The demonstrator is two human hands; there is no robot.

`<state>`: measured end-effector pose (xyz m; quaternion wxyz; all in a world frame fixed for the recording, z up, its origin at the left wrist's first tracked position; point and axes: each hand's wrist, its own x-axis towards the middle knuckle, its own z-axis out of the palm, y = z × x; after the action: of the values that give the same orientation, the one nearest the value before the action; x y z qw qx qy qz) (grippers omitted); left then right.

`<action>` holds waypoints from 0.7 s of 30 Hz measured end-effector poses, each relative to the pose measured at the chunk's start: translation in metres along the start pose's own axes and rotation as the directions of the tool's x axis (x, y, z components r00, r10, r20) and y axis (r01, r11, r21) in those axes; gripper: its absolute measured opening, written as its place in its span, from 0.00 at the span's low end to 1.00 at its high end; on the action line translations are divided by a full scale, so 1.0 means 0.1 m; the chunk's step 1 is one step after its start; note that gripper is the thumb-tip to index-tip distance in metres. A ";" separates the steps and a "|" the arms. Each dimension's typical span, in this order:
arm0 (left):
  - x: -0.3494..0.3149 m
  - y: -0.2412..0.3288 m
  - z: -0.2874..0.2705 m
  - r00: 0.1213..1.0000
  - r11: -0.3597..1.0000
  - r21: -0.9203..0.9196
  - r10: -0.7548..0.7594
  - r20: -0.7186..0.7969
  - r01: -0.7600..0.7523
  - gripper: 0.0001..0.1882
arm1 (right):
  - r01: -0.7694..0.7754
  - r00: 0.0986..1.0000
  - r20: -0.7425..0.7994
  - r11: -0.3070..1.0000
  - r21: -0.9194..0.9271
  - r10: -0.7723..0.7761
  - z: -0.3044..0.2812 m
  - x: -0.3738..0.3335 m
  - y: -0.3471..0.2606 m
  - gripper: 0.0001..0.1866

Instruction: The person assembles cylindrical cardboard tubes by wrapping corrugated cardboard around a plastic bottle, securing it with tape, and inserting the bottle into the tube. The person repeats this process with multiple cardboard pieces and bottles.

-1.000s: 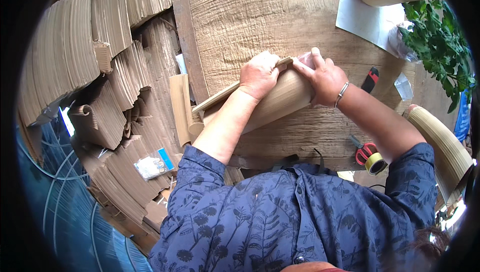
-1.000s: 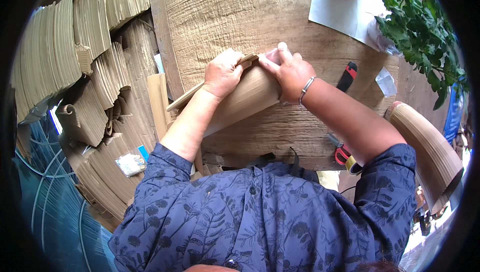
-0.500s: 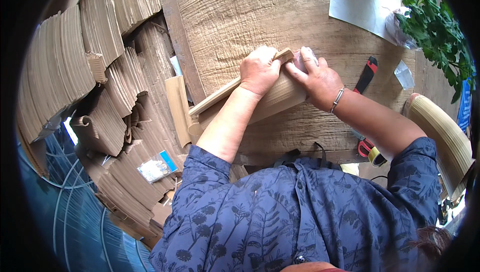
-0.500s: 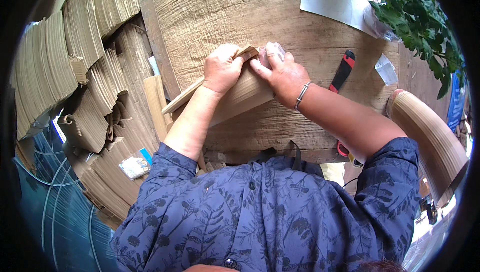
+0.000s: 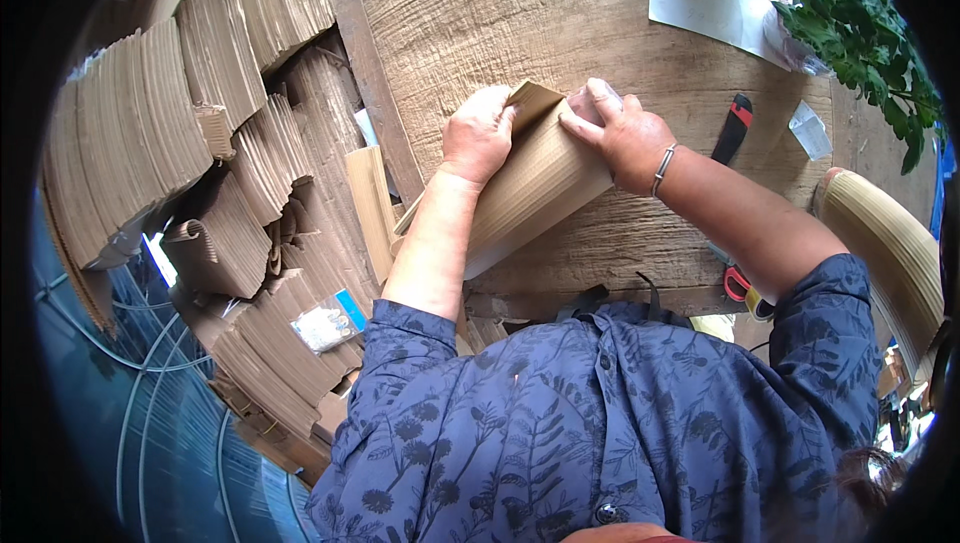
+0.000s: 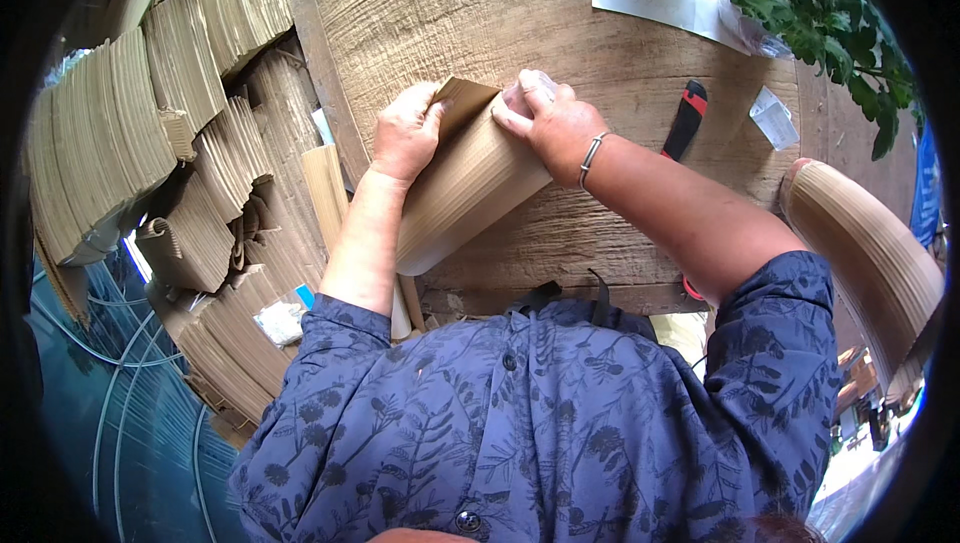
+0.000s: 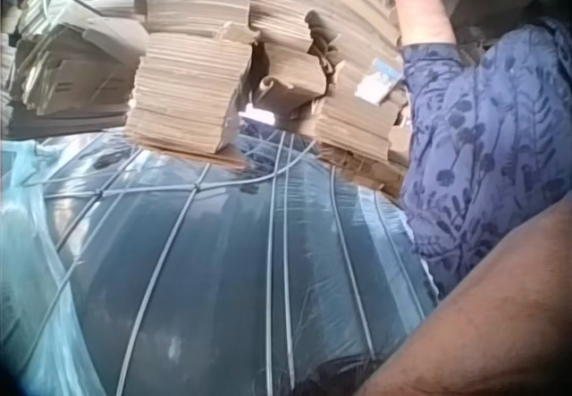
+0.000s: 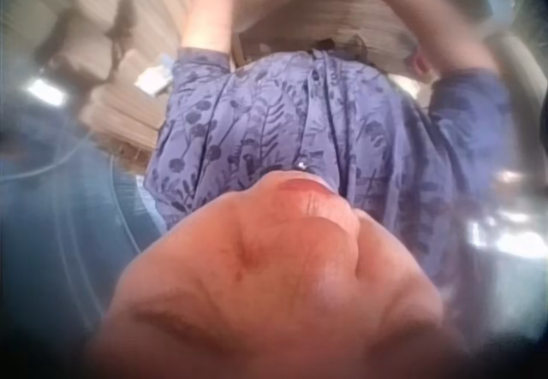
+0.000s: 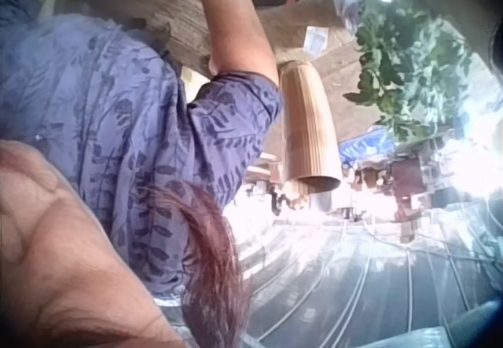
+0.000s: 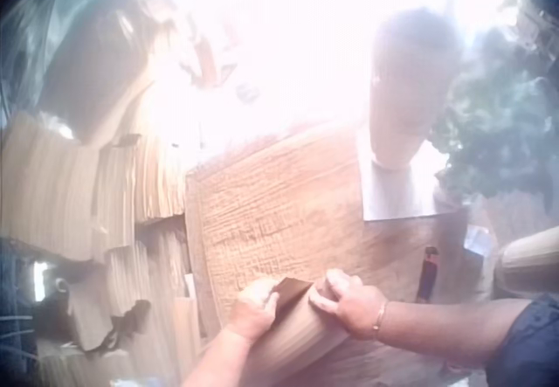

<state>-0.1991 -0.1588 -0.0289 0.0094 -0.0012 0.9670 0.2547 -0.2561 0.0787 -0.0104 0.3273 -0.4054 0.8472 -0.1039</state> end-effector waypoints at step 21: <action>0.04 0.23 -0.06 0.977 1.000 -0.016 -0.016 0.213 0.020 0.18 | -0.008 1.000 0.009 0.996 0.093 0.007 -0.15 0.24 0.21 0.65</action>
<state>-0.2036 -0.1419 -0.0124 0.1153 0.0170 0.9580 0.2618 -0.2894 0.0730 -0.0191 0.3500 -0.3869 0.8415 -0.1402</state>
